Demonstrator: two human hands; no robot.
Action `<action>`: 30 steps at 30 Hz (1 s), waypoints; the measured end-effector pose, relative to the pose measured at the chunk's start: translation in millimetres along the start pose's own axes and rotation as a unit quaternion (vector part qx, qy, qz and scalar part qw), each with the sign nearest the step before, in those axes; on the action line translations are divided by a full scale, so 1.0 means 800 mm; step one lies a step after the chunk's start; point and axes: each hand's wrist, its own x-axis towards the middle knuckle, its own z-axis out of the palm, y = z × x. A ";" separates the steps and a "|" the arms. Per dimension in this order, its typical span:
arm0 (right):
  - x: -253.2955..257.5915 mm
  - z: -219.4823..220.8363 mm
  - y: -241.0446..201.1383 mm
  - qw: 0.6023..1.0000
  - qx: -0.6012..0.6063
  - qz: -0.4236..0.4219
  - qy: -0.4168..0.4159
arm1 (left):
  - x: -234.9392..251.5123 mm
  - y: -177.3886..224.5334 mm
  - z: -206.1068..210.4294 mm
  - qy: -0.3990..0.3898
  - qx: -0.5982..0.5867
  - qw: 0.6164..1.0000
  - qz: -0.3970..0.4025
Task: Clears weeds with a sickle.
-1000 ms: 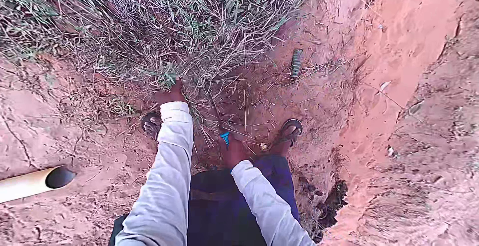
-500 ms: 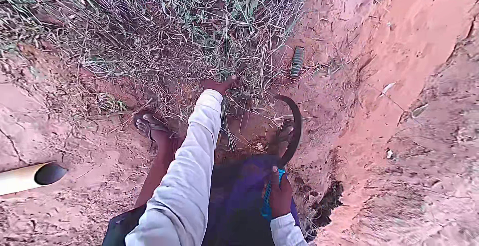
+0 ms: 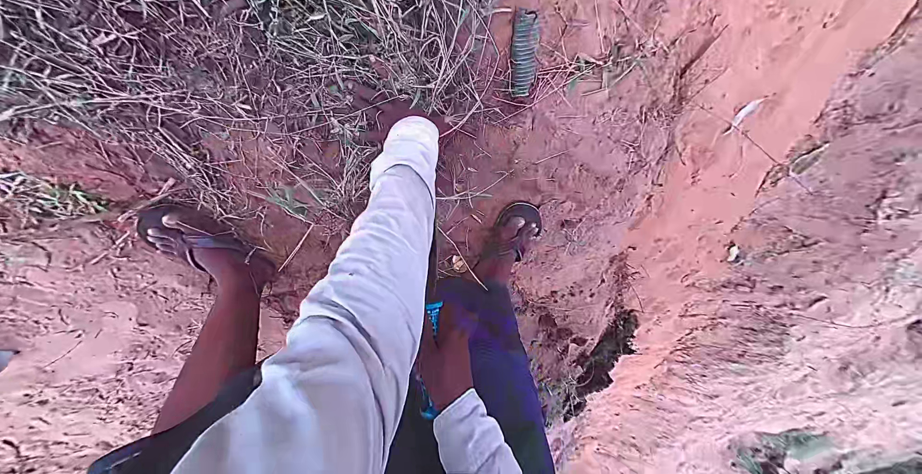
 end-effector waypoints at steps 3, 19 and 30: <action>0.005 -0.011 0.014 0.998 0.039 0.026 -0.030 | 0.018 -0.019 0.005 0.049 -0.018 0.998 -0.036; 0.009 -0.021 -0.004 0.939 0.308 -0.097 0.118 | -0.071 -0.211 -0.230 0.187 -0.332 0.924 0.028; 0.024 0.030 -0.014 0.949 0.294 -0.093 0.068 | -0.073 -0.249 -0.237 0.060 -0.149 0.987 0.007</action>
